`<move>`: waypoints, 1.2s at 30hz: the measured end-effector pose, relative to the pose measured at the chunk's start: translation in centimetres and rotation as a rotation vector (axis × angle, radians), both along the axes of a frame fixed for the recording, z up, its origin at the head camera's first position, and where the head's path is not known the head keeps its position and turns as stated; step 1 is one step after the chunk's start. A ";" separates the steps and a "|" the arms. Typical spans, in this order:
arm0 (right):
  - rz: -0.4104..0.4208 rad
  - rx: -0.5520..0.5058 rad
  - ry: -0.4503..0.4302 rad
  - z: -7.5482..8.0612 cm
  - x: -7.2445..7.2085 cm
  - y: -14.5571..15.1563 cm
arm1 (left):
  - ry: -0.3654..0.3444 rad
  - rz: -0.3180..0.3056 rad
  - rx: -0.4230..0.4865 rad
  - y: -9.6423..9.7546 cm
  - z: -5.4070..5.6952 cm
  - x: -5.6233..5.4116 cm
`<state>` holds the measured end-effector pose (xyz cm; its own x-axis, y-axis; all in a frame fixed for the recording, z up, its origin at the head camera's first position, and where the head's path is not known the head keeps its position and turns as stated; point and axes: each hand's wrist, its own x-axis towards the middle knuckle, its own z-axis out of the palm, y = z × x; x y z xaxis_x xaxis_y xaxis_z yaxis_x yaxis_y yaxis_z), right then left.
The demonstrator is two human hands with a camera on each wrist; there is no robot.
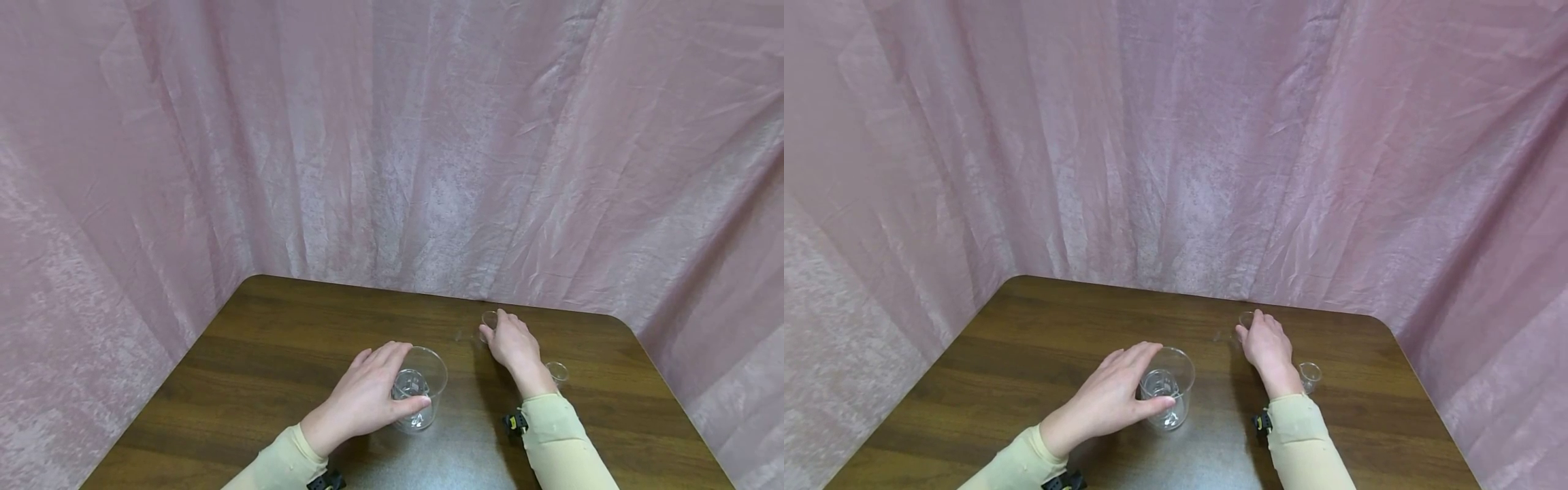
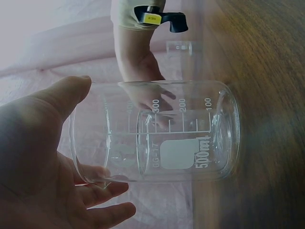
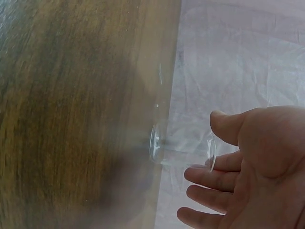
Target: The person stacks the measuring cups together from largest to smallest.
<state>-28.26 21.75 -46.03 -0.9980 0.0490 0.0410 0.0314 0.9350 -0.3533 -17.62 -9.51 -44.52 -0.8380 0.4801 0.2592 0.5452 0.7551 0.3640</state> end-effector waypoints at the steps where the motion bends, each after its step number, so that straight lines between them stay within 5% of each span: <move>1: -0.002 -0.001 0.003 0.0 0.0 0.0 | 0.000 0.001 -0.001 0.0 0.0 0.0; 36: -0.019 -0.012 0.077 -0.6 0.6 -0.3 | 0.001 0.001 -0.006 0.1 0.1 0.0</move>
